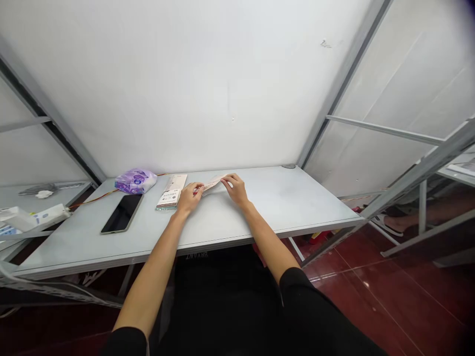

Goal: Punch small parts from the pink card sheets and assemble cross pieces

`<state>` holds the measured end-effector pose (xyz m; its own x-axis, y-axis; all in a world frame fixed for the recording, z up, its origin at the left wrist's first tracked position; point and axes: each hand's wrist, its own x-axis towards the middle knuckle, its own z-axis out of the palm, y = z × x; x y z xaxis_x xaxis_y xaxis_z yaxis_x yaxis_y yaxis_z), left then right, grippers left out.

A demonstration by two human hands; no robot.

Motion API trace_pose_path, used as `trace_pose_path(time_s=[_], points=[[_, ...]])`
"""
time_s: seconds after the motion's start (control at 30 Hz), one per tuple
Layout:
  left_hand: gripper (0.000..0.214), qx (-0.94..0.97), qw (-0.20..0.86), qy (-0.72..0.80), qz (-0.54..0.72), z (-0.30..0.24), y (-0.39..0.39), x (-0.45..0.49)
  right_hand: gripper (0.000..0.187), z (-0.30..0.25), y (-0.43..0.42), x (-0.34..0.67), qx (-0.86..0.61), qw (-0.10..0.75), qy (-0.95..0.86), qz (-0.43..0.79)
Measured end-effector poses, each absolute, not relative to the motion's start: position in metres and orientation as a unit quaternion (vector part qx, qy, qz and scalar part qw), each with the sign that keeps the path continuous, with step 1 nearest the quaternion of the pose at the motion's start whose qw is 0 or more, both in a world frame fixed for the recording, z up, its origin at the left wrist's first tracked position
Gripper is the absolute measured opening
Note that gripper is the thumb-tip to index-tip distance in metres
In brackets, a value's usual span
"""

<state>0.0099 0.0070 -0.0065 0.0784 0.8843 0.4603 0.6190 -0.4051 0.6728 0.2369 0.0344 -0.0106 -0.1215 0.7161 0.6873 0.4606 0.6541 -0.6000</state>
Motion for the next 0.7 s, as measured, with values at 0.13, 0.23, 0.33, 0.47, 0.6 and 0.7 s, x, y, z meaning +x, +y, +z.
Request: trace_pose_path(time_s=[0.13, 0.23, 0.33, 0.47, 0.6, 0.7], points=[[0.031, 0.721, 0.172, 0.515, 0.43, -0.007, 0.006, 0.011, 0.026, -0.011, 0.035, 0.239, -0.404, 0.51, -0.748, 0.132], [0.032, 0.731, 0.178, 0.505, 0.424, -0.004, 0.004, 0.013, 0.026, -0.013, 0.036, 0.237, -0.401, 0.471, -0.773, 0.143], [0.031, 0.738, 0.175, 0.496, 0.422, -0.001, 0.001, 0.015, 0.027, -0.015, 0.036, 0.236, -0.403, 0.445, -0.789, 0.136], [0.032, 0.741, 0.169, 0.494, 0.423, 0.002, -0.001, 0.017, 0.023, -0.011, 0.034, 0.236, -0.433, 0.449, -0.775, 0.101], [0.031, 0.713, 0.117, 0.522, 0.452, 0.005, 0.002, 0.01, 0.03, -0.008, 0.033, 0.239, -0.501, 0.509, -0.699, 0.041], [0.029, 0.668, 0.031, 0.576, 0.47, 0.006, 0.006, -0.006, 0.033, -0.011, 0.037, 0.241, -0.528, 0.488, -0.694, 0.05]])
